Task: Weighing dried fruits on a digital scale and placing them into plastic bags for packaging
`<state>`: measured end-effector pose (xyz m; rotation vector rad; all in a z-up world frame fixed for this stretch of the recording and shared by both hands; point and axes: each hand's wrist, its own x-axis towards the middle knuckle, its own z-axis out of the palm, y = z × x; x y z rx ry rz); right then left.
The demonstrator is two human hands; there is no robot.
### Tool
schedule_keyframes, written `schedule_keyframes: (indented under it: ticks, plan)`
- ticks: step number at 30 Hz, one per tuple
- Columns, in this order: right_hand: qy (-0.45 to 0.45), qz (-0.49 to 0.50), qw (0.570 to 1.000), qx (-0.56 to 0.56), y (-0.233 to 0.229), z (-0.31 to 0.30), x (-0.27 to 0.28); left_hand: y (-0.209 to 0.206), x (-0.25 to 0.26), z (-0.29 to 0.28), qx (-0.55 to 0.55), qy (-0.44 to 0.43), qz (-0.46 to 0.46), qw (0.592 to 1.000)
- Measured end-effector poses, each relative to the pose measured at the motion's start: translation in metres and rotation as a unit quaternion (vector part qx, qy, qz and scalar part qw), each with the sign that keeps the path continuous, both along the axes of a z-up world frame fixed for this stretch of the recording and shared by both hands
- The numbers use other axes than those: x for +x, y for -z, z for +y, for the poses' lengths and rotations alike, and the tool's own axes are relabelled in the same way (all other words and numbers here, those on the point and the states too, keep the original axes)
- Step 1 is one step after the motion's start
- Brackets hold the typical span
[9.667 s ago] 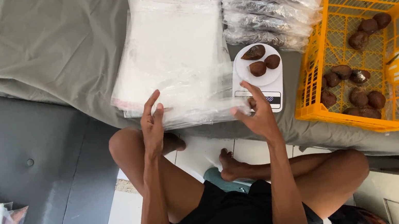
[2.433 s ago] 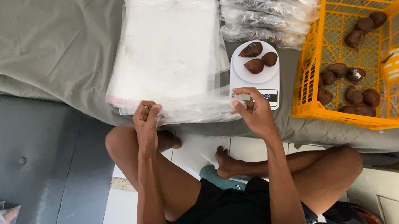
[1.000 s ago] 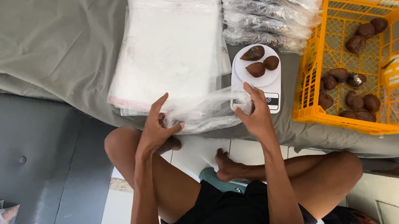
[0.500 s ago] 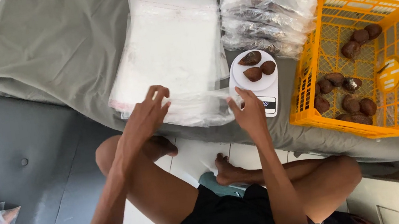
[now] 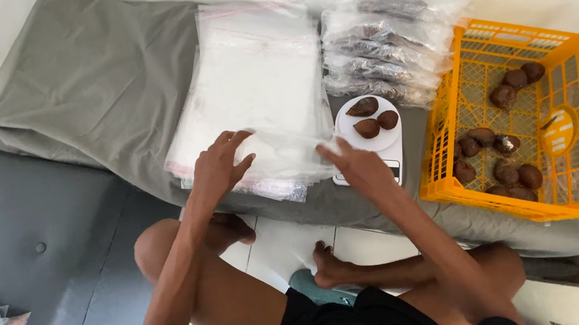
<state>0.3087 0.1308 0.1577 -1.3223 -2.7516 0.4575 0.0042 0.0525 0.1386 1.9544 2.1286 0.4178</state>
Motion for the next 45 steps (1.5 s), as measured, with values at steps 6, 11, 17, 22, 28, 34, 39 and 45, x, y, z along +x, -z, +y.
schedule_keyframes:
  ticks: [6, 11, 17, 22, 28, 34, 39, 45]
  plan:
    - [-0.121, -0.121, 0.962, 0.211, 0.065, 0.002, 0.007, -0.024, 0.007, -0.009, -0.092, -0.026, -0.054, 0.994]
    - [-0.048, -0.126, 0.979, 0.154, 0.066, 0.013, -0.007, -0.023, 0.011, -0.01, -0.119, -0.027, -0.068, 0.99]
    - [-0.095, -0.058, 0.993, 0.037, 0.0, 0.004, -0.013, -0.02, -0.005, -0.008, -0.131, -0.07, -0.071, 0.986]
    - [-0.069, -0.06, 0.994, -0.058, -0.022, 0.014, 0.008, -0.018, -0.002, -0.004, -0.139, -0.107, -0.059, 0.983]
    - [0.005, -0.069, 0.966, 0.247, 0.04, 0.077, 0.068, -0.013, 0.006, 0.005, -0.146, -0.095, -0.04, 0.984]
    - [0.015, -0.091, 0.968, 0.235, 0.071, 0.094, 0.07, 0.005, 0.006, 0.016, -0.174, -0.087, -0.036, 0.98]
    - [0.016, -0.153, 0.956, 0.249, 0.063, 0.082, 0.057, 0.011, 0.005, 0.019, -0.159, -0.094, -0.063, 0.981]
    - [0.021, -0.141, 0.963, 0.23, 0.068, 0.082, 0.057, 0.004, 0.009, 0.019, -0.157, -0.08, -0.062, 0.982]
